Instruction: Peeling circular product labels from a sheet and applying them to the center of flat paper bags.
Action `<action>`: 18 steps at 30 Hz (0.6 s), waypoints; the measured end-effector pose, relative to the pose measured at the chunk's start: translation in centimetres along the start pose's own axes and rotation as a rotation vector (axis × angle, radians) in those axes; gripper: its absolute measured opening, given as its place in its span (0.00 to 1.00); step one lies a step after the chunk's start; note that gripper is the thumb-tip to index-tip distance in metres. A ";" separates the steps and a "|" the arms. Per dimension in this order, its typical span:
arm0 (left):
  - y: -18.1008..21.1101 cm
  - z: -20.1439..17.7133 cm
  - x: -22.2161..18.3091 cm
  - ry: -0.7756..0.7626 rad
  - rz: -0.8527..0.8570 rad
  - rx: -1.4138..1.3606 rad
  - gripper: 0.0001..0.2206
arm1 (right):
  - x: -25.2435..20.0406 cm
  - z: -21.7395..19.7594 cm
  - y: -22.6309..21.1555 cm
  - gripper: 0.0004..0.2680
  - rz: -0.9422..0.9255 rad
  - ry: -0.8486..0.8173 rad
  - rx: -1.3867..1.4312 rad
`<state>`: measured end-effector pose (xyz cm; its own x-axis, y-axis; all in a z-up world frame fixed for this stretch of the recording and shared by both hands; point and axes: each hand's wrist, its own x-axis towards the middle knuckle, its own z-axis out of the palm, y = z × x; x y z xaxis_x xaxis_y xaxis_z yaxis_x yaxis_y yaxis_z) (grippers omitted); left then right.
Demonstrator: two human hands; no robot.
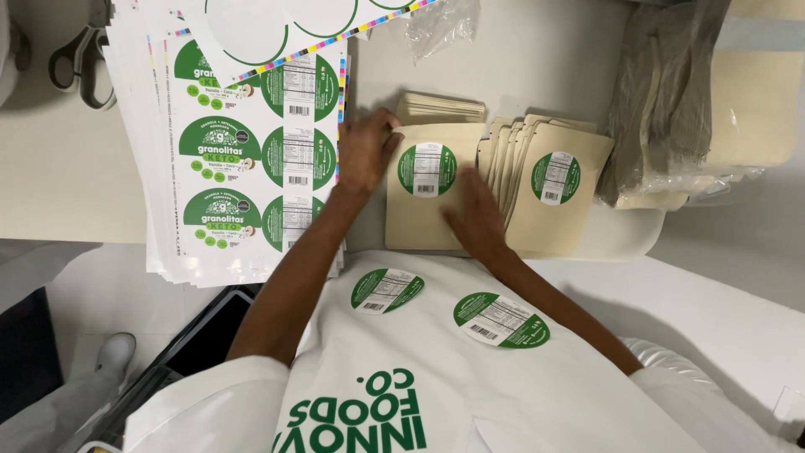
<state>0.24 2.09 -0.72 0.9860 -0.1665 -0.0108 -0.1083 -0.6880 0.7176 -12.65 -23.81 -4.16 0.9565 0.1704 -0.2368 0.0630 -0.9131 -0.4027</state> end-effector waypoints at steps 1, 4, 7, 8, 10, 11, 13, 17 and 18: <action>0.5 -1.0 -0.3 0.000 0.003 -0.001 0.08 | 0.0 -0.8 0.5 0.28 0.002 0.002 -0.001; 2.6 -4.3 -2.8 -0.055 -0.194 -0.636 0.10 | -1.3 -2.5 1.8 0.22 0.057 0.338 0.181; 4.6 -7.3 -6.3 -0.067 -0.219 -0.603 0.15 | -2.1 -3.4 5.7 0.11 0.382 0.211 1.019; 4.6 -7.8 -7.9 -0.352 -0.346 -0.371 0.20 | -2.5 -3.9 8.5 0.11 0.415 0.335 0.867; 5.4 -9.9 -10.8 -0.631 -0.472 -0.125 0.30 | -3.6 -5.5 12.6 0.13 0.447 0.449 0.716; 6.3 -11.2 -11.7 -0.749 -0.484 -0.168 0.25 | -4.2 -6.9 14.1 0.11 0.499 0.519 0.677; 7.9 -13.3 -12.7 -0.871 -0.493 -0.211 0.22 | -5.2 -9.0 15.3 0.09 0.555 0.589 0.634; 6.7 -13.8 -12.2 -0.617 -0.586 -0.455 0.09 | -3.9 -9.9 11.5 0.14 0.448 0.509 0.180; 5.5 -13.3 -12.0 -0.506 -0.556 -0.460 0.08 | -3.2 -9.5 9.8 0.11 0.402 0.475 0.262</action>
<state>-10.54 9.66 12.63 0.6942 -0.2603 -0.6711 0.5401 -0.4280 0.7246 -12.42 -36.84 1.07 0.9163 -0.3999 -0.0222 -0.3377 -0.7416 -0.5797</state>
